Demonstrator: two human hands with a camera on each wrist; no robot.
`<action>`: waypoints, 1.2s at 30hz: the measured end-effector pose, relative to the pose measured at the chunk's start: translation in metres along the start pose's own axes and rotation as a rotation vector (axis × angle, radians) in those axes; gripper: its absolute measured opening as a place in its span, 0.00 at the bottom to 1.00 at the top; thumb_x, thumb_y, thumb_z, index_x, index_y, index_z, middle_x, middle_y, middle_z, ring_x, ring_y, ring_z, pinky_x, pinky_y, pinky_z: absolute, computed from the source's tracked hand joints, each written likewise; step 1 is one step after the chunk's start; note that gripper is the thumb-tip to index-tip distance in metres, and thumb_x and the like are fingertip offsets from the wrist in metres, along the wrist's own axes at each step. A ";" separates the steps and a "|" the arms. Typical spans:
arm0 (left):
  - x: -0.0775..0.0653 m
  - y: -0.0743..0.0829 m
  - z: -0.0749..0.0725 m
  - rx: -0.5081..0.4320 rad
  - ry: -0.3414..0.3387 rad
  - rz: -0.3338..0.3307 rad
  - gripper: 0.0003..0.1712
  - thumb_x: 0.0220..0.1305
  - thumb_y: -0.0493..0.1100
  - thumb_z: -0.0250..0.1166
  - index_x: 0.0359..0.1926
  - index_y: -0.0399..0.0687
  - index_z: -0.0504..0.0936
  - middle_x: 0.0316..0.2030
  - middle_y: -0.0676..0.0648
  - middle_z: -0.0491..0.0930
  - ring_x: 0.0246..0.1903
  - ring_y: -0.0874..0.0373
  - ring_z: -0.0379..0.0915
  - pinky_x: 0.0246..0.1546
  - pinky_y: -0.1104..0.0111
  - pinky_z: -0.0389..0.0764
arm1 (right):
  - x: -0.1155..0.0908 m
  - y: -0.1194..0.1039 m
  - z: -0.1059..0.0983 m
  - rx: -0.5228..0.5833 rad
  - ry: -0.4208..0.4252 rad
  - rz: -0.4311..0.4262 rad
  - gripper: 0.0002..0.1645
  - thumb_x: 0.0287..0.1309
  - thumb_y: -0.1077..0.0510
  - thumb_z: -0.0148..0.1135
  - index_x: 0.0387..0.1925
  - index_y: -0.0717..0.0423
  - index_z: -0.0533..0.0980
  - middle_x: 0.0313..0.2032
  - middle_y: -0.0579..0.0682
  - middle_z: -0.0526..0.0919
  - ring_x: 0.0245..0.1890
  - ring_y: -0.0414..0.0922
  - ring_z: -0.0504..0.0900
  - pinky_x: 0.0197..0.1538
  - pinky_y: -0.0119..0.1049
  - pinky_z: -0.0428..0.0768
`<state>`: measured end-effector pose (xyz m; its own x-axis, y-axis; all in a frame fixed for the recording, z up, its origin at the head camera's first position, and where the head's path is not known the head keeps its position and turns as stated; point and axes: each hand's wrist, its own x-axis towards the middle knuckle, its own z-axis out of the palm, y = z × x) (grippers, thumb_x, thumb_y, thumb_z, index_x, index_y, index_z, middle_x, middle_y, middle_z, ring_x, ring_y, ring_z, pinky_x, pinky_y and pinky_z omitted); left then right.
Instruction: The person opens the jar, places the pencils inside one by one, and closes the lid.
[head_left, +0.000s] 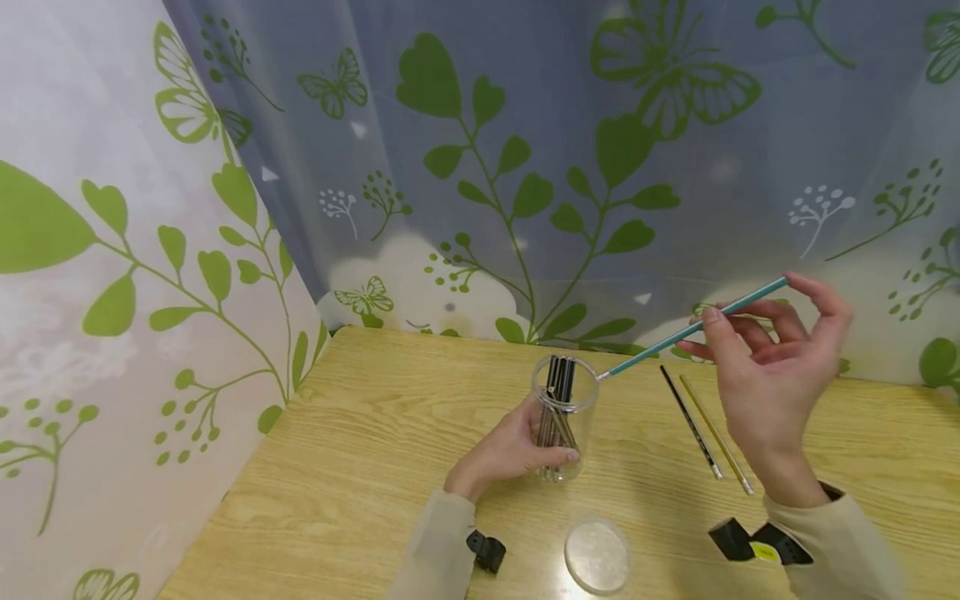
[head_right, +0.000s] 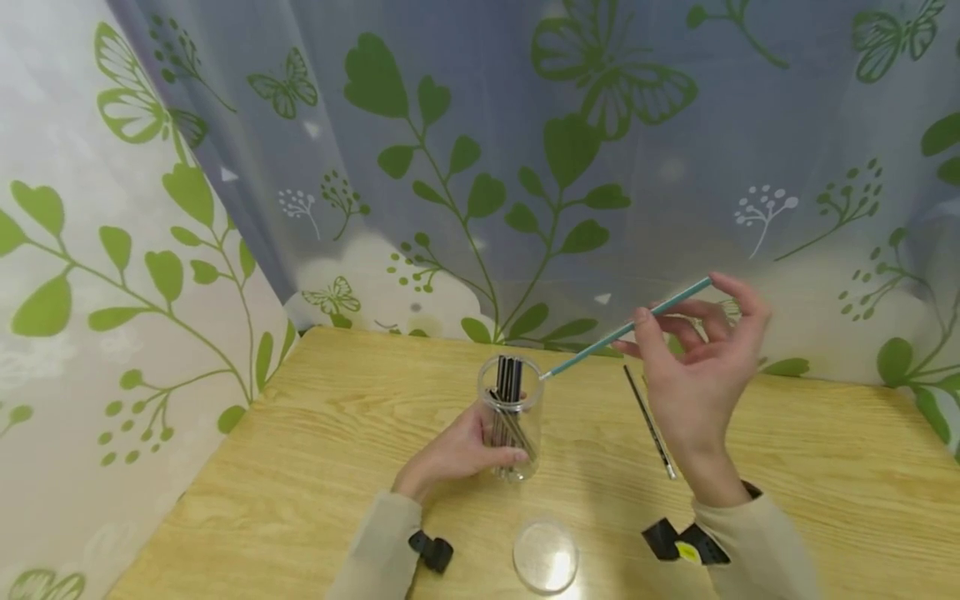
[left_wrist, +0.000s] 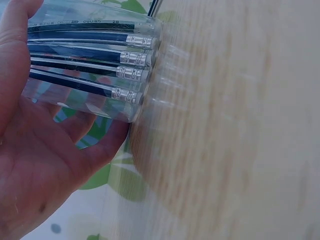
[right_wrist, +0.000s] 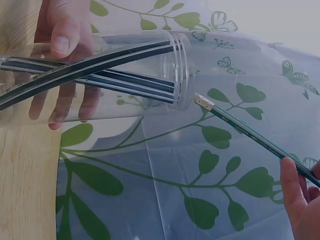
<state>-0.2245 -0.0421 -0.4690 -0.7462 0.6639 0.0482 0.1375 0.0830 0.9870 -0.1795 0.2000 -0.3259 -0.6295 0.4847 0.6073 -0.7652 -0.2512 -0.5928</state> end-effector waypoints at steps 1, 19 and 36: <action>0.000 0.000 0.000 0.003 0.000 -0.002 0.48 0.64 0.38 0.73 0.77 0.67 0.58 0.52 0.33 0.85 0.42 0.64 0.84 0.57 0.68 0.79 | 0.000 0.000 0.001 0.004 -0.005 -0.002 0.42 0.51 0.83 0.65 0.65 0.63 0.62 0.32 0.61 0.79 0.29 0.53 0.88 0.30 0.42 0.88; 0.000 -0.001 -0.001 -0.013 -0.011 -0.004 0.45 0.64 0.37 0.72 0.77 0.58 0.59 0.45 0.40 0.88 0.38 0.62 0.84 0.47 0.66 0.83 | -0.009 0.019 0.015 -0.174 -0.294 -0.118 0.38 0.53 0.82 0.62 0.66 0.70 0.64 0.37 0.51 0.83 0.34 0.41 0.88 0.36 0.31 0.87; 0.001 -0.002 0.000 0.013 0.009 -0.017 0.43 0.63 0.39 0.73 0.74 0.64 0.62 0.44 0.42 0.89 0.37 0.63 0.84 0.50 0.67 0.82 | -0.024 0.036 0.023 -0.516 -0.525 -0.234 0.41 0.43 0.85 0.67 0.64 0.72 0.71 0.33 0.58 0.83 0.36 0.29 0.82 0.35 0.20 0.82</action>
<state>-0.2258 -0.0420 -0.4705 -0.7546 0.6554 0.0328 0.1333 0.1041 0.9856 -0.1952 0.1601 -0.3494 -0.5390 -0.0166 0.8422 -0.8077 0.2940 -0.5111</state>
